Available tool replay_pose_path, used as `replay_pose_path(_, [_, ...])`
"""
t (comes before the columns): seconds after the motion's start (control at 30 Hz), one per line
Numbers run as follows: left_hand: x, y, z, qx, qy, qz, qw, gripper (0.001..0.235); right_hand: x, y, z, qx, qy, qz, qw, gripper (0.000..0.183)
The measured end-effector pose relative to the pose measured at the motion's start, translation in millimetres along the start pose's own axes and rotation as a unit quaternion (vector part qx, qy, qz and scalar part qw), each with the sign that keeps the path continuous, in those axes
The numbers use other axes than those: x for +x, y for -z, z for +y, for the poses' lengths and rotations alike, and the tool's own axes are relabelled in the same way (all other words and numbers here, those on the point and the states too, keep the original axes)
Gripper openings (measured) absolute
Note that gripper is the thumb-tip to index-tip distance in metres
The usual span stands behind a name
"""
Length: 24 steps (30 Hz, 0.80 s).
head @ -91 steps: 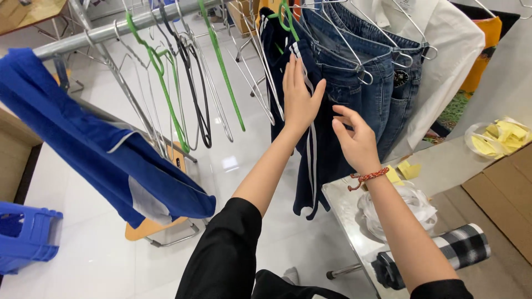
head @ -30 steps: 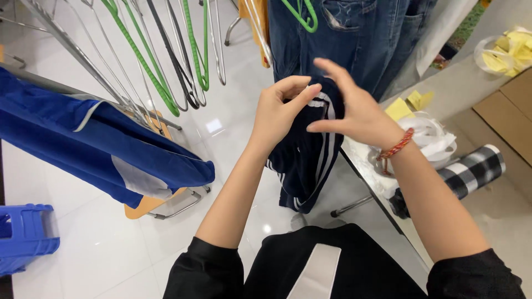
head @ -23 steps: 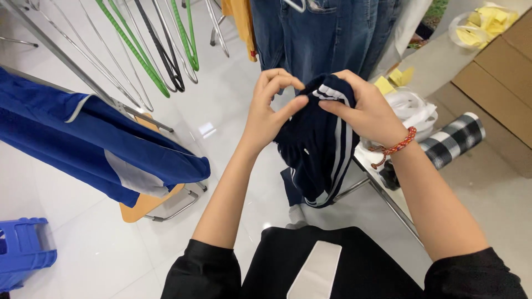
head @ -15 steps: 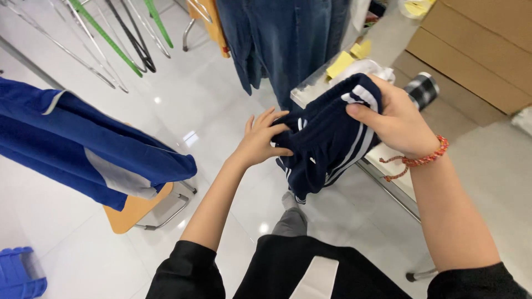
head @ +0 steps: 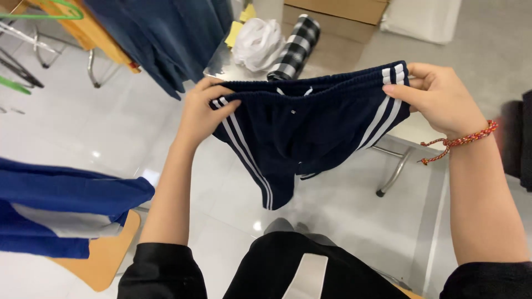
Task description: The person takes a black and white checkered skirt from a hanger, folds it neatly on a metal table, and places it aside. Then, they take a pair of navy blue shorts with white stripes from a hanger, fold them on the same table, and place them next to the skirt.
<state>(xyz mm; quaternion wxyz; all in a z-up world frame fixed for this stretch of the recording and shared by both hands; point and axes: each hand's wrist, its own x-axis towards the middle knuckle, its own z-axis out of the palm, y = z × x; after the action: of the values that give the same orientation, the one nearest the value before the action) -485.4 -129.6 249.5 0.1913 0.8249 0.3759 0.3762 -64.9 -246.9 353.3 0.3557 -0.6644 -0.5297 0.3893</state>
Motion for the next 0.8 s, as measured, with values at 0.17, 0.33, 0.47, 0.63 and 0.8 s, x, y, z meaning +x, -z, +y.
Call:
replay_pose_path(0.17, [44.8,-11.2,20.6,0.034,-0.037,0.083,0.995,0.016,-32.1,29.1,17.8,0.033,-0.023,-0.019,0.999,0.030])
replay_pose_path(0.33, [63.0,-10.7,46.5,0.018,-0.026,0.097,0.995,0.012,-66.7,28.1,6.1,0.091,-0.024,-0.023,0.995,0.034])
replay_pose_path(0.47, [68.2,-11.0,48.7,0.005,-0.057,0.119,0.991,0.008,-104.0,9.6,-37.1,0.041,-0.026,-0.003,0.999,0.048])
replay_pose_path(0.63, [67.6,-13.2,44.7,0.001,-0.093,0.116,0.989,0.010,-122.4,9.4,-25.5,0.081,0.011,-0.013,0.997,0.047])
replay_pose_path(0.8, [59.8,0.0,64.6,-0.049,-0.147,0.078,0.985,0.011,-119.9,10.4,6.6,0.129,0.069,0.021,0.989,0.049])
